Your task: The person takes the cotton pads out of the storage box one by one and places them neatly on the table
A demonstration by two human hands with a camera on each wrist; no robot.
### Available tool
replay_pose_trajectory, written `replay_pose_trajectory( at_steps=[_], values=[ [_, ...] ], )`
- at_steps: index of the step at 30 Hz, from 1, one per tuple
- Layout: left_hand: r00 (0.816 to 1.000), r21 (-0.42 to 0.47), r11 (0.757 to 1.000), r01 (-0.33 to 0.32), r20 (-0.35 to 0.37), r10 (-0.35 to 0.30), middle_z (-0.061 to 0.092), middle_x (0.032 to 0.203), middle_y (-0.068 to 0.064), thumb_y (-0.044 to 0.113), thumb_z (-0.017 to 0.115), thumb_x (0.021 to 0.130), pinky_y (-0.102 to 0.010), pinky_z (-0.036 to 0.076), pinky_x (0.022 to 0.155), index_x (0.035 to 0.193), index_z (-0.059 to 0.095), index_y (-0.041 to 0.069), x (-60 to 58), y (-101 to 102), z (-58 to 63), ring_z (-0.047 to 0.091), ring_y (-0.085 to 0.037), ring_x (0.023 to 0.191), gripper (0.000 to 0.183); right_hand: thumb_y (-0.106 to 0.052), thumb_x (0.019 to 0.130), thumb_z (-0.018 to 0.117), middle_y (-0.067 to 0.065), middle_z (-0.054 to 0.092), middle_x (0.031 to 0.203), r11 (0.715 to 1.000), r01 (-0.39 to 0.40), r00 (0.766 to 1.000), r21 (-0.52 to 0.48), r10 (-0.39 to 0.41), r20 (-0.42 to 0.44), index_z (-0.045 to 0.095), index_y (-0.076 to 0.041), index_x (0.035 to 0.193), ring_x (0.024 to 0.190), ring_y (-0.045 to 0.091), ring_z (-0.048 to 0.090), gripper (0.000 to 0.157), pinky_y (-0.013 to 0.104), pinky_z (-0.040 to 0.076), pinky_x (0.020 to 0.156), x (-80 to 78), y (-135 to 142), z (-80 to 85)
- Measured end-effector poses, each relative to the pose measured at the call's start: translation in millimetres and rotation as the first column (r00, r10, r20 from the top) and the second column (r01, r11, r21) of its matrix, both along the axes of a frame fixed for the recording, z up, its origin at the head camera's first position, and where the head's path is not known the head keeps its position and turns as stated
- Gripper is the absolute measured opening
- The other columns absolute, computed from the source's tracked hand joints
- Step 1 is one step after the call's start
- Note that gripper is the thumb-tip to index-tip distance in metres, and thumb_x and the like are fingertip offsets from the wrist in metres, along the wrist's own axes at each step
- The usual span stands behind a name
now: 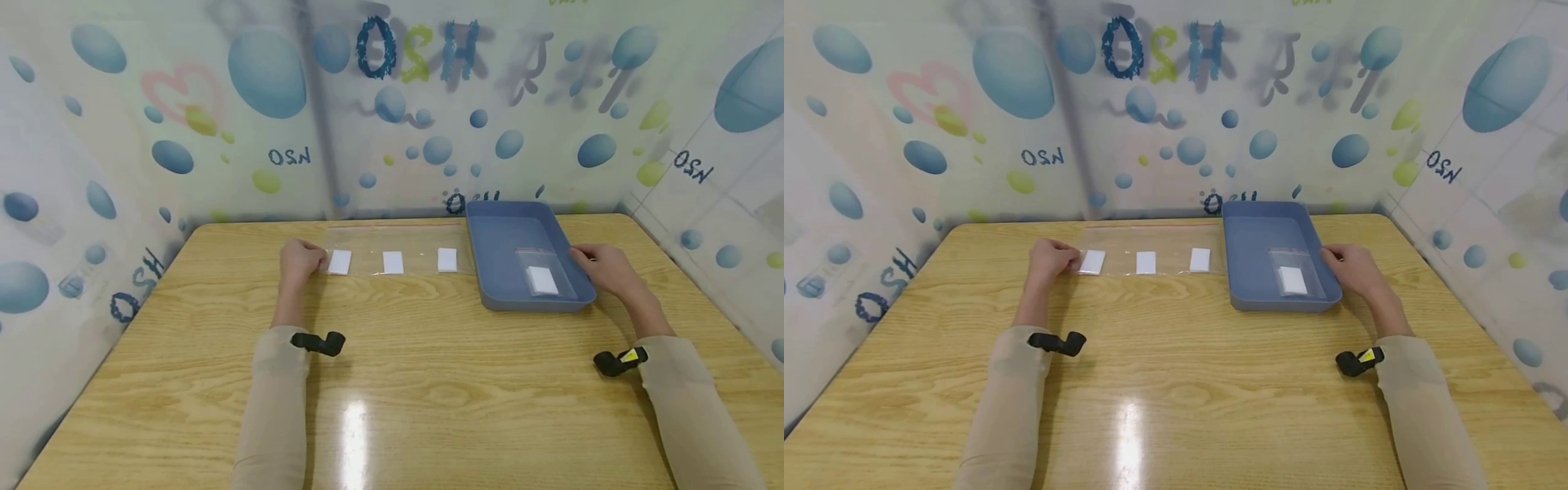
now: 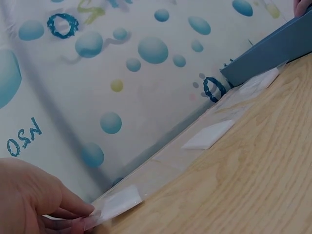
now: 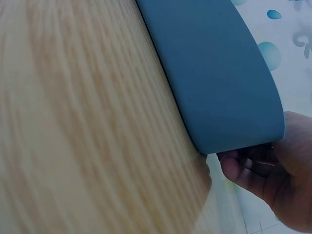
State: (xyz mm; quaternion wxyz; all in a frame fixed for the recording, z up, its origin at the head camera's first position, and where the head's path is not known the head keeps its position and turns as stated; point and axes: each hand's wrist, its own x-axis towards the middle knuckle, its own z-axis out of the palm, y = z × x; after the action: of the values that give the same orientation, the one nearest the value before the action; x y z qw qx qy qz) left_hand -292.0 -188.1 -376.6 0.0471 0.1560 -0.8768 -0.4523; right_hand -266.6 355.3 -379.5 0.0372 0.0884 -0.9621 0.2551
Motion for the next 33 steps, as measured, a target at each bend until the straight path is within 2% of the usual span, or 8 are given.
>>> replay_pose_trajectory(
  at_steps=[4, 8, 14, 19, 23, 30, 33],
  values=[
    [1.000, 0.017, 1.000, -0.004, 0.024, 0.004, 0.063, 0.081, -0.009, 0.005, 0.062, 0.088, -0.023, 0.043, 0.061, 0.104, 0.073, -0.009, 1.1, 1, 2.5, 0.054, -0.019, 0.075, 0.024, -0.024, 0.109, 0.042, 0.039, 0.058, 0.125, 1.000, 0.002, 1.000, 0.005, -0.002, 0.010, 0.055, 0.017, 0.131, 0.111, 0.054, 0.057, 0.049, 0.064, 0.047, 0.090, 0.6, -1, 1.2],
    [1.000, 0.011, 1.000, -0.003, 0.024, 0.003, 0.062, 0.076, -0.006, 0.005, 0.060, 0.089, -0.022, 0.043, 0.059, 0.105, 0.073, -0.008, 1.5, -1, 3.7, 0.054, -0.016, 0.071, 0.024, -0.025, 0.109, 0.042, 0.040, 0.057, 0.125, 1.000, 0.001, 1.000, 0.007, -0.001, 0.016, 0.054, 0.017, 0.132, 0.113, 0.055, 0.056, 0.049, 0.064, 0.046, 0.091, 1.0, -1, 1.7],
    [0.998, 0.028, 1.000, -0.013, -0.059, 0.014, 0.061, 0.070, -0.002, 0.008, 0.057, 0.090, -0.020, 0.044, 0.056, 0.110, 0.072, -0.007, 1.3, 1, 5.3, 0.055, -0.012, 0.060, 0.029, -0.025, 0.109, 0.042, 0.040, 0.057, 0.125, 1.000, -0.001, 1.000, -0.003, 0.001, 0.008, 0.055, 0.018, 0.131, 0.112, 0.055, 0.056, 0.050, 0.065, 0.046, 0.091, 1.3, -1, 1.6],
    [0.992, 0.100, 0.995, -0.001, -0.123, 0.013, 0.067, 0.086, -0.010, 0.014, 0.061, 0.095, -0.015, 0.047, 0.056, 0.113, 0.070, -0.008, -0.6, 6, 6.6, 0.058, -0.008, 0.062, 0.030, -0.026, 0.109, 0.041, 0.040, 0.056, 0.125, 1.000, -0.004, 1.000, -0.008, 0.004, 0.004, 0.054, 0.018, 0.132, 0.113, 0.055, 0.056, 0.051, 0.065, 0.046, 0.091, 0.9, 0, 0.7],
    [0.987, 0.132, 0.991, 0.011, -0.159, 0.010, 0.069, 0.098, -0.018, 0.014, 0.061, 0.096, -0.013, 0.047, 0.057, 0.112, 0.070, -0.009, -2.6, 12, 7.0, 0.061, -0.011, 0.065, 0.029, -0.026, 0.109, 0.042, 0.040, 0.056, 0.126, 1.000, -0.001, 1.000, -0.005, 0.001, 0.011, 0.054, 0.018, 0.132, 0.113, 0.055, 0.055, 0.051, 0.065, 0.045, 0.092, 1.3, 0, 1.2],
    [0.981, 0.077, 0.997, 0.021, -0.193, -0.005, 0.071, 0.106, -0.023, 0.015, 0.058, 0.098, -0.018, 0.046, 0.062, 0.114, 0.071, -0.007, -4.1, 27, 12.4, 0.069, -0.024, 0.079, 0.030, -0.027, 0.109, 0.041, 0.040, 0.055, 0.127, 1.000, 0.001, 1.000, -0.008, 0.000, 0.024, 0.053, 0.017, 0.133, 0.114, 0.055, 0.055, 0.052, 0.065, 0.045, 0.092, 0.7, 0, 1.9],
    [0.979, 0.066, 0.997, 0.037, -0.204, -0.023, 0.071, 0.106, -0.022, 0.014, 0.058, 0.097, -0.019, 0.046, 0.063, 0.114, 0.071, -0.006, -4.0, 34, 15.8, 0.068, -0.024, 0.080, 0.029, -0.028, 0.110, 0.040, 0.040, 0.055, 0.127, 1.000, 0.002, 1.000, -0.004, -0.001, 0.027, 0.053, 0.017, 0.134, 0.115, 0.055, 0.054, 0.053, 0.065, 0.045, 0.093, 0.3, 0, 2.2]
  ],
)
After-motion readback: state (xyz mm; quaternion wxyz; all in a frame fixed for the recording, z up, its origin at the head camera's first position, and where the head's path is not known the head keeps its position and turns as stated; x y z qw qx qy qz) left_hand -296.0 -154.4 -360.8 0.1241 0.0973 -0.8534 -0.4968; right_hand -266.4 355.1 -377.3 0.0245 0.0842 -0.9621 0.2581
